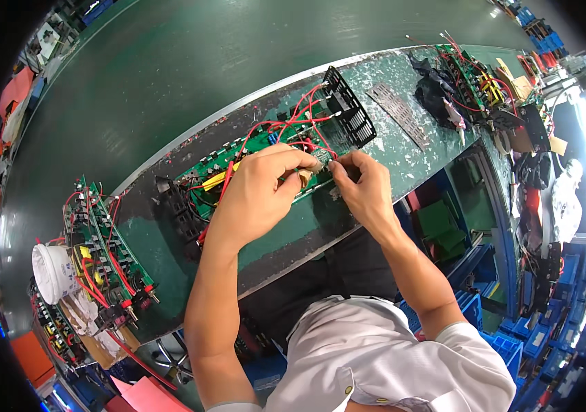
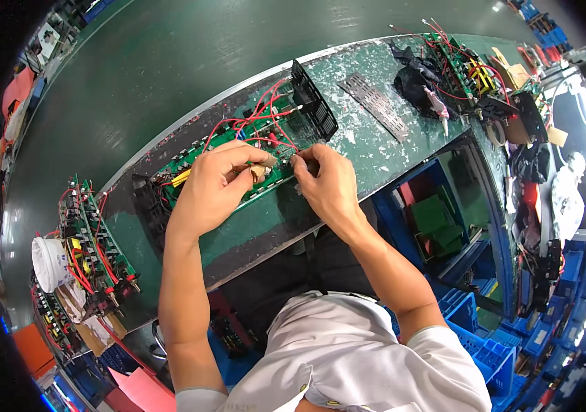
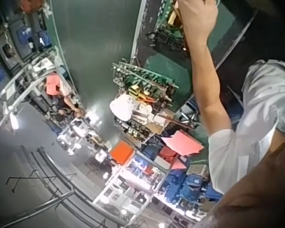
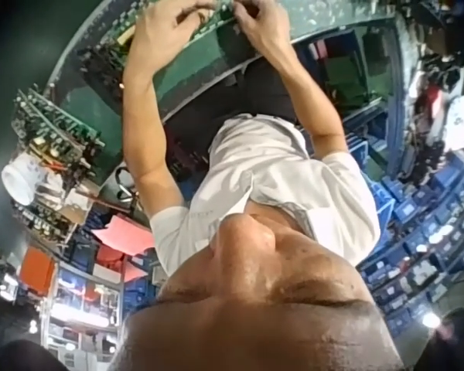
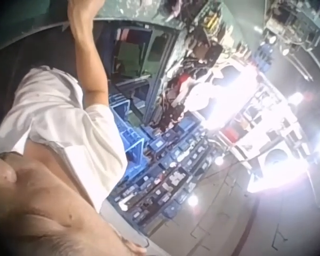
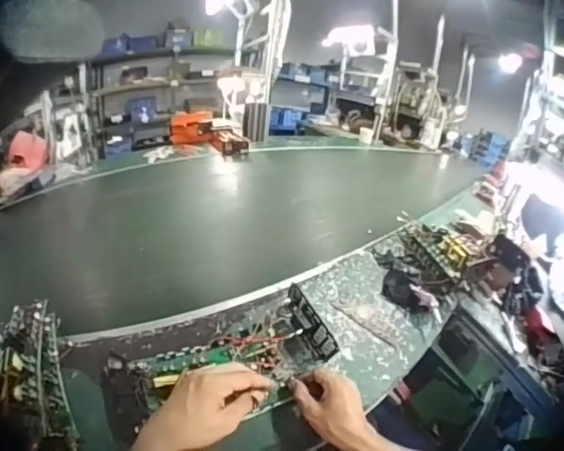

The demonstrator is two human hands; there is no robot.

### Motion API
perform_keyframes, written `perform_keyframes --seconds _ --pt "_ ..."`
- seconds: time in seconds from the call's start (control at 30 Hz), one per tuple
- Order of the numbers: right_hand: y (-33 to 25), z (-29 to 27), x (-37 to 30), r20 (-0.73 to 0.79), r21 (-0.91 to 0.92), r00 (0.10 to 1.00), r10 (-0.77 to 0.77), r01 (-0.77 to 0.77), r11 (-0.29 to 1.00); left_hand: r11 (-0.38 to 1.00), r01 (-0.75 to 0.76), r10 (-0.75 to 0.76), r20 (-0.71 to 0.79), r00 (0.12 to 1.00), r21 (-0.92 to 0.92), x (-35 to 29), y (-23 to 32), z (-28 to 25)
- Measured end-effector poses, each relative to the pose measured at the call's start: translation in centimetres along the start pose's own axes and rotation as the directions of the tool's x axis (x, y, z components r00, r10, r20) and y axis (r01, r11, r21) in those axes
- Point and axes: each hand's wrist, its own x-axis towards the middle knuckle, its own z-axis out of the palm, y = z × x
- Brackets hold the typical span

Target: Assembling electronic components onto a circuit board and applying paste to components on a production line.

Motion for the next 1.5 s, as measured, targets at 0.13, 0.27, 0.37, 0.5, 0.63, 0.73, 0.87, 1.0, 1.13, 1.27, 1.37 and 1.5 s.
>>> perform_keyframes --seconds 0.13,0.27,0.37,0.5,0.63,0.73,0.87,1.0,1.13,1.27,1.37,1.5 --pt "0.2 0.3 -0.1 -0.035 -0.111 0.99 -0.135 0.13 0.985 1.0 0.008 -0.008 -0.003 1.0 0.006 0.0 -0.1 -0.1" --pt "0.7 1.0 -0.5 -0.095 -0.156 0.948 -0.304 0.287 0.945 0.993 0.077 -0.078 -0.009 0.997 -0.088 0.0 -0.3 0.1" --pt "0.5 0.8 -0.5 -0.077 -0.175 0.951 -0.301 0.284 0.943 0.985 0.044 -0.044 0.004 0.999 -0.167 0.3 -0.4 0.0" --pt "0.6 0.8 -0.4 -0.067 -0.187 0.945 -0.319 0.302 0.935 0.957 0.153 -0.14 0.07 0.988 -0.247 0.3 -0.2 -0.1" --pt "0.7 0.4 -0.4 -0.091 -0.214 0.941 -0.327 0.302 0.929 0.937 0.185 -0.173 0.066 0.983 -0.297 0.0 -0.1 0.1" --pt "-0.4 -1.9 -0.3 -0.091 0.022 0.984 -0.151 0.154 0.988 0.955 0.169 -0.154 0.078 0.985 -0.243 0.2 -0.1 0.2" --pt "-3.7 -3.1 -1.5 0.23 0.152 0.96 -0.162 0.129 0.98 0.978 0.105 -0.102 0.027 0.994 -0.181 0.0 -0.3 0.4" --pt "-2.5 -1.5 -0.5 0.36 0.225 0.928 -0.096 0.014 0.974 0.988 0.109 -0.108 0.015 0.994 -0.11 0.1 -0.3 0.3" --pt "-2.5 -2.2 0.2 0.486 0.546 0.872 0.064 -0.359 0.757 0.958 0.133 -0.128 0.034 0.991 -0.254 0.2 0.4 0.1" --pt "-2.1 -1.6 0.2 0.43 0.659 0.899 0.084 -0.376 0.652 0.941 0.226 -0.192 0.153 0.969 -0.251 0.0 1.5 0.1" --pt "-2.3 -1.4 0.0 0.435 0.655 0.898 0.072 -0.37 0.659 0.953 0.245 -0.229 0.108 0.967 -0.177 0.0 1.0 0.2" --pt "-2.1 -1.5 0.0 0.441 0.678 0.895 0.067 -0.381 0.629 0.947 0.24 -0.229 0.075 0.971 -0.213 0.1 0.8 0.3"
